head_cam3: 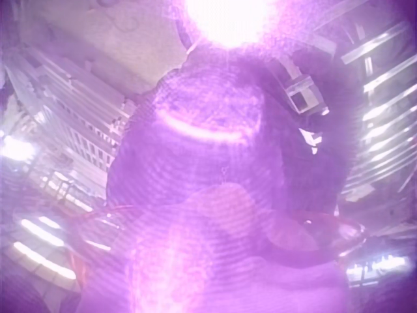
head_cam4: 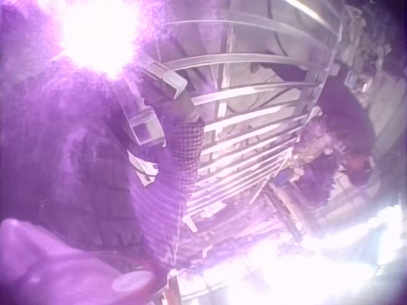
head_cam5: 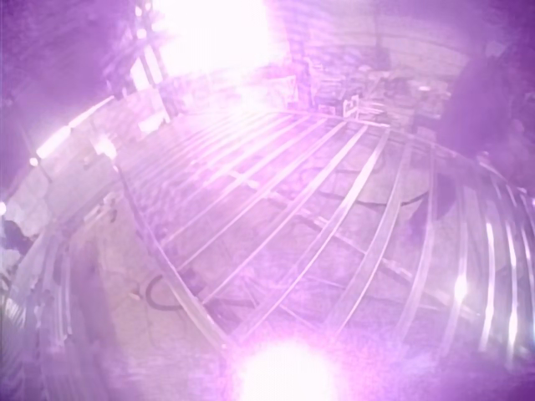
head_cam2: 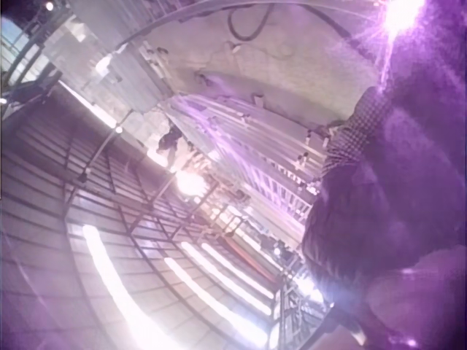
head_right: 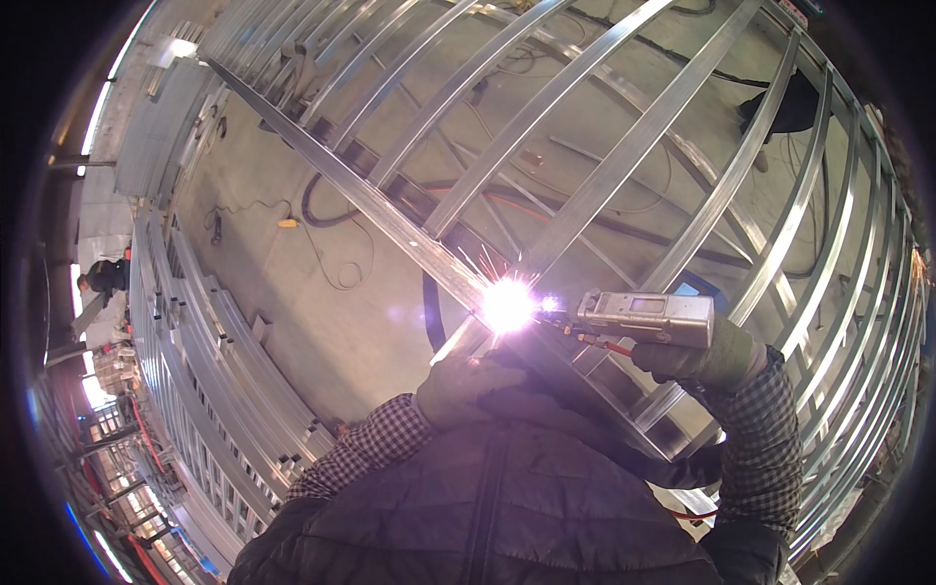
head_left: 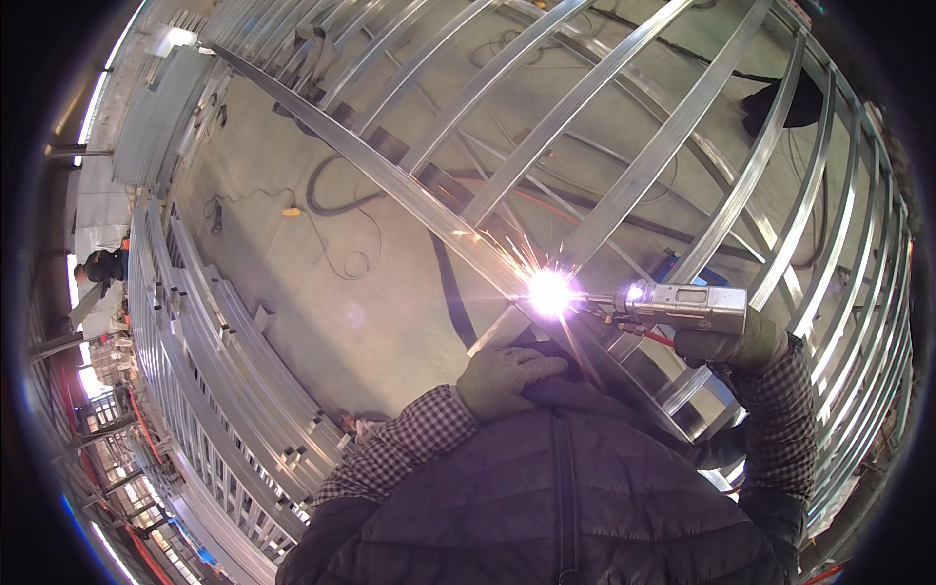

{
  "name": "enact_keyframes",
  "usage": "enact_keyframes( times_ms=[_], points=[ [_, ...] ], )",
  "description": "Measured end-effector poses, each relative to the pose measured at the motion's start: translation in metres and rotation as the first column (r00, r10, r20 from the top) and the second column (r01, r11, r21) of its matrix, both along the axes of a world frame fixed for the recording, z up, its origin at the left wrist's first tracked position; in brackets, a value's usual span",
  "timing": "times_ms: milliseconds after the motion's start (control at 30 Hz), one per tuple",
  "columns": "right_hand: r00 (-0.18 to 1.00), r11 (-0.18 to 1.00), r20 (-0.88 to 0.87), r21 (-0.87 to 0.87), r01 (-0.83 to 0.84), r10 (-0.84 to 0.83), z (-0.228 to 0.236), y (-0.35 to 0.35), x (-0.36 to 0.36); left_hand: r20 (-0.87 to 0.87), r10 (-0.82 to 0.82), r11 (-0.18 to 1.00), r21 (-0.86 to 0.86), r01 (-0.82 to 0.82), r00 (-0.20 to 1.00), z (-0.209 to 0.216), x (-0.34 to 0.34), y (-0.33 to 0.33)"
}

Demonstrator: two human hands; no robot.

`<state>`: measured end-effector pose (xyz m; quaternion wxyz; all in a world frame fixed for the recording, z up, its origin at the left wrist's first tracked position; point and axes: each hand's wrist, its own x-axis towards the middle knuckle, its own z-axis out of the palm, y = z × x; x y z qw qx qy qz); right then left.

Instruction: The person welds a long metal frame using a handheld welding torch, moving steadily along the seam while sparks are visible. After finishing, the person sets the torch down and flips the frame over with another worker.

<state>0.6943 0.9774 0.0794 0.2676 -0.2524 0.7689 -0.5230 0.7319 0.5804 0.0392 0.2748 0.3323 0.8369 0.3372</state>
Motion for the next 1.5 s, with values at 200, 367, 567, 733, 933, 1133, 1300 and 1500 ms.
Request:
enact_keyframes(
  times_ms=[200,367,567,733,933,1133,1300,1500],
  points=[
    [0.993,0.998,0.1,-0.012,0.063,-0.062,0.01,-0.004,0.004,-0.044,-0.005,1.0,0.01,0.005,0.999,0.004,0.002,0.0],
    [0.85,0.959,0.455,0.033,0.281,-0.265,0.018,-0.005,0.01,-0.049,-0.009,1.0,-0.014,0.009,0.999,0.001,0.006,0.0],
    [0.892,0.969,0.383,0.042,0.245,-0.242,0.026,-0.009,0.009,-0.055,0.044,0.998,0.046,-0.041,0.998,-0.001,0.02,-0.003],
    [0.784,0.949,0.535,0.15,0.279,-0.315,0.048,-0.015,0.011,-0.122,0.026,0.996,0.087,-0.015,0.992,-0.004,0.02,-0.005],
    [0.736,0.904,0.529,0.184,0.386,-0.422,0.075,-0.036,0.02,-0.202,0.001,0.982,0.186,0.038,0.979,-0.009,0.011,-0.015],
    [0.864,0.921,0.347,0.269,0.281,-0.365,0.078,-0.066,0.033,-0.174,-0.13,0.963,0.211,0.166,0.976,-0.018,0.005,-0.031],
    [0.962,0.934,0.043,0.257,0.249,-0.269,0.067,-0.093,0.04,-0.143,-0.214,0.938,0.246,0.244,0.966,-0.029,0.002,-0.038],
    [0.947,0.855,0.003,0.43,0.289,-0.321,0.09,-0.116,0.051,-0.196,-0.22,0.898,0.342,0.277,0.956,-0.04,-0.002,-0.039]
  ],
)
